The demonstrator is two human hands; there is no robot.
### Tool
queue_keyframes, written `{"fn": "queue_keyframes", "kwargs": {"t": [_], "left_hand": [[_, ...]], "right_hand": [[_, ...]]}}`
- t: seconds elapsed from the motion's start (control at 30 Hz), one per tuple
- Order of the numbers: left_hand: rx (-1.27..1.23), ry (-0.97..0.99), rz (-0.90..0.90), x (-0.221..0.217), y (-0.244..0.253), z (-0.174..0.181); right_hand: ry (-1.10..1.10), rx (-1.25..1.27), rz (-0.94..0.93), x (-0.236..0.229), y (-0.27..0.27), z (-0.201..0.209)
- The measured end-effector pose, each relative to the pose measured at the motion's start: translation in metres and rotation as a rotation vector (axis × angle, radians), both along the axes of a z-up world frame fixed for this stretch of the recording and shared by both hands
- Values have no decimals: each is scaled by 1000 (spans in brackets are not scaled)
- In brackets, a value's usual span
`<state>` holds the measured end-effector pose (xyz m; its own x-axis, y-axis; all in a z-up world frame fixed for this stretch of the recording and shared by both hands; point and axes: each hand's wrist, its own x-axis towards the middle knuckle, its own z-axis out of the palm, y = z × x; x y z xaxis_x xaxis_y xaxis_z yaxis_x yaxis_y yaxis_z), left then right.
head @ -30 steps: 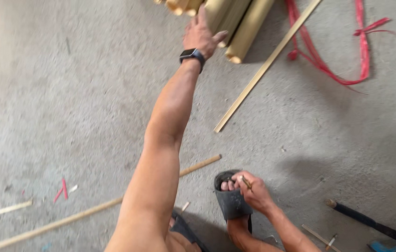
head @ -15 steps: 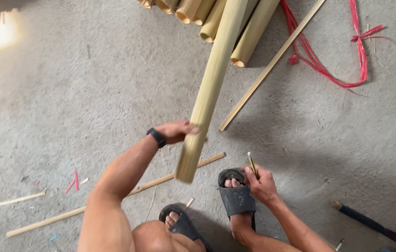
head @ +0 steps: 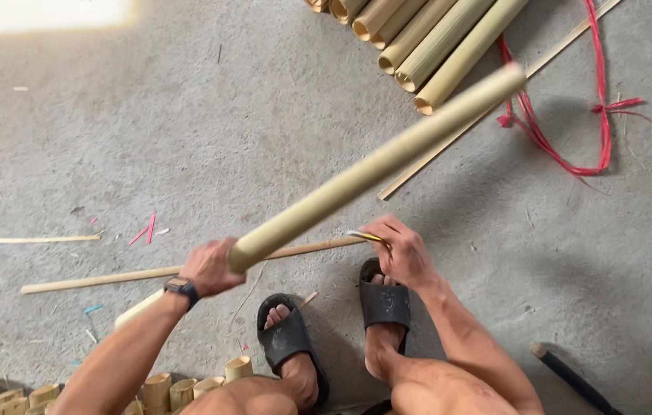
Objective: The person sits on the floor and repeatedly marks bamboo poles with a pencil using a wooden ruler as a guide. They pick up each pole, place it between their feet, align the ruler, and draw a line before setting the pole aside.
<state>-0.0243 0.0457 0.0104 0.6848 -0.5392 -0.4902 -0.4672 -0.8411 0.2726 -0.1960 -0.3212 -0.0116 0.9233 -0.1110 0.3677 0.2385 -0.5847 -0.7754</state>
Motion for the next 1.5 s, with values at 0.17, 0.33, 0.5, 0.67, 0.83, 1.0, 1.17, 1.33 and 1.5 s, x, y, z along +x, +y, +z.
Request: {"fn": "queue_keyframes", "kwargs": {"t": [0.17, 0.33, 0.5, 0.67, 0.83, 1.0, 1.17, 1.33, 1.5], "left_hand": [[-51, -21, -126, -63, 65, -23], [-209, -143, -287, -53, 77, -66], [-171, -254, -233, -35, 71, -90], [-205, -260, -121, -42, 68, -97], [-110, -205, 16, -49, 71, -102], [39, -210, 173, -44, 111, -127], [131, -445, 429, -32, 175, -146], [-42, -430, 1050, -2, 189, -163], [-349, -389, 1115, 25, 202, -151]], "right_hand": [[276, -212, 177, 35, 19, -33], [709, -467, 296, 55, 40, -83], [806, -505, 281, 65, 52, -116], [801, -534, 329, 71, 53, -145], [779, -708, 372, 76, 57, -145], [1380, -383, 139, 70, -40, -52], [1367, -621, 90, 42, -90, 11], [990, -365, 171, 35, -1, -40], [853, -376, 64, 11, -19, -59]]}}
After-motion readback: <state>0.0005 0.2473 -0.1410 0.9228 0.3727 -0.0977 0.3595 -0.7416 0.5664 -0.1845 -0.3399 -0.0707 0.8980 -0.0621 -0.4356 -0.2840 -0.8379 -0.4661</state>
